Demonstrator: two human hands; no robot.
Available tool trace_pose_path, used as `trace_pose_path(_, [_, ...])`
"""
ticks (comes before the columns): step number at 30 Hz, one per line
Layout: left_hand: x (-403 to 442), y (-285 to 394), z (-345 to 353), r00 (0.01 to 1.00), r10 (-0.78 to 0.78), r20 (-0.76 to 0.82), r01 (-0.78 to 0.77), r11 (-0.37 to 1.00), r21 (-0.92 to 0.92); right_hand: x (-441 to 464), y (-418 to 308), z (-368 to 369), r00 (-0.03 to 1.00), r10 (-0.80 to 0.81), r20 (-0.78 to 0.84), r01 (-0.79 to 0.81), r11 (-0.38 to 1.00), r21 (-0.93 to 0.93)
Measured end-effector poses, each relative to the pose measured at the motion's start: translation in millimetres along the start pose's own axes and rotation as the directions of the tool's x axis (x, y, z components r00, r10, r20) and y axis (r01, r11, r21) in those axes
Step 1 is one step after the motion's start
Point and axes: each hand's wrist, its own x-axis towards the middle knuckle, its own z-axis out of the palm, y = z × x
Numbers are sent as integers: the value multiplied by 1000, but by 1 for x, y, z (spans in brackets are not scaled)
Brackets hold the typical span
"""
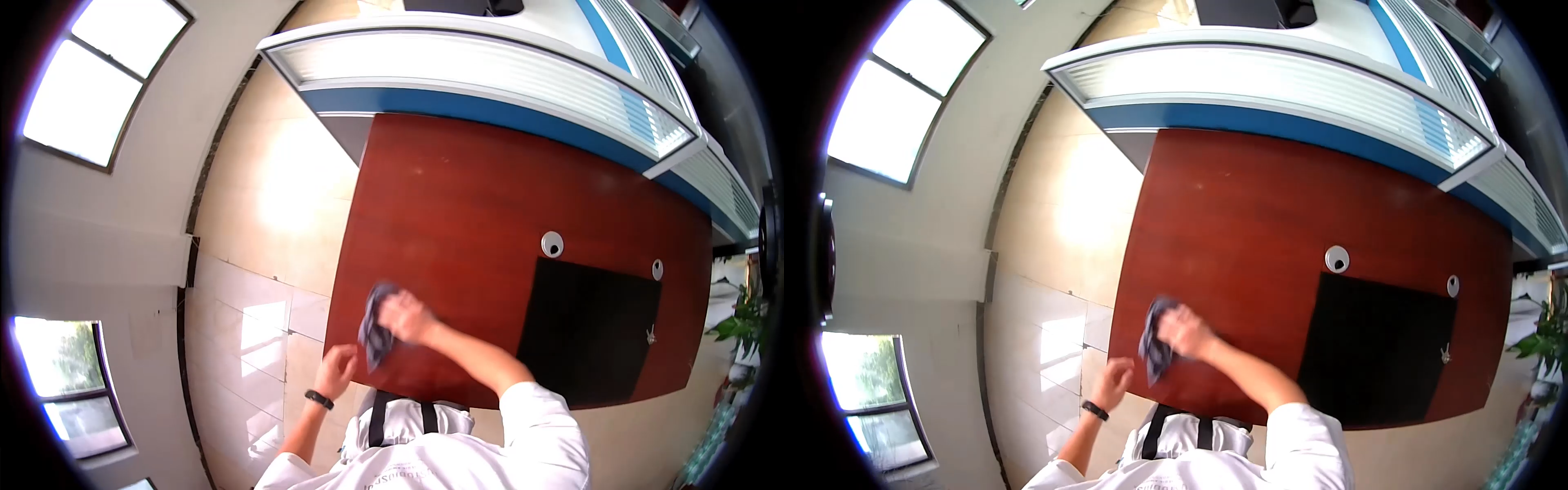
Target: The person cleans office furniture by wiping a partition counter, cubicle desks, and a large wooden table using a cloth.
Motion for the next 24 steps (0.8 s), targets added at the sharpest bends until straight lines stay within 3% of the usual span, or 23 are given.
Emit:
trace_pose_path(2, [34,117,-40,948,299,-106,-301,953,-5,37,74,-13,971,206,-120,-226,955,-190])
trace_pose_path(3, [29,156,-55,935,303,-184,-337,921,-197,52,106,-19,935,299,-191,-342,902,-264])
trace_pose_path(4, [22,201,-72,830,458,-318,-545,785,-293,61,131,-24,892,370,-259,-439,846,-303])
trace_pose_path(6, [2,266,-97,661,613,-432,-714,692,-110,63,150,-25,834,454,-313,-538,793,-284])
trace_pose_path(7, [-10,307,-101,344,574,-743,-905,414,-99,59,144,-20,832,481,-275,-552,761,-341])
trace_pose_path(8, [-17,315,-106,247,581,-776,-962,243,-124,52,127,-18,818,516,-254,-575,733,-363])
trace_pose_path(9, [-25,323,-110,147,582,-800,-989,64,-135,44,109,-13,827,513,-229,-562,747,-355])
trace_pose_path(10, [-39,314,-116,253,772,-583,-946,71,-317,31,87,-6,835,511,-204,-549,758,-350])
trace_pose_path(11, [-46,309,-111,255,779,-573,-921,14,-390,15,65,0,859,488,-156,-511,794,-330])
trace_pose_path(12, [-55,306,-105,235,756,-611,-949,42,-312,-1,40,2,880,464,-99,-470,826,-311])
trace_pose_path(14, [-68,294,-113,180,823,-539,-908,-71,-412,-33,-7,7,912,410,-3,-398,881,-256])
trace_pose_path(16, [-80,297,-120,177,782,-598,-907,-106,-407,-72,-49,16,935,350,47,-337,924,-182])
trace_pose_path(18, [-84,302,-120,-146,674,-725,-880,-422,-216,-115,-85,14,947,315,58,-307,945,-115])
trace_pose_path(19, [-95,294,-122,-54,763,-644,-773,-441,-457,-136,-101,12,949,309,61,-301,947,-114])
trace_pose_path(20, [-103,287,-125,-74,754,-653,-754,-470,-458,-153,-112,9,951,303,62,-295,949,-113])
trace_pose_path(22, [-124,277,-133,-39,841,-539,-715,-400,-573,-187,-131,-1,938,348,5,-346,934,-92])
trace_pose_path(24, [-147,268,-133,-32,798,-602,-692,-452,-562,-207,-146,-6,911,407,-70,-412,908,-75])
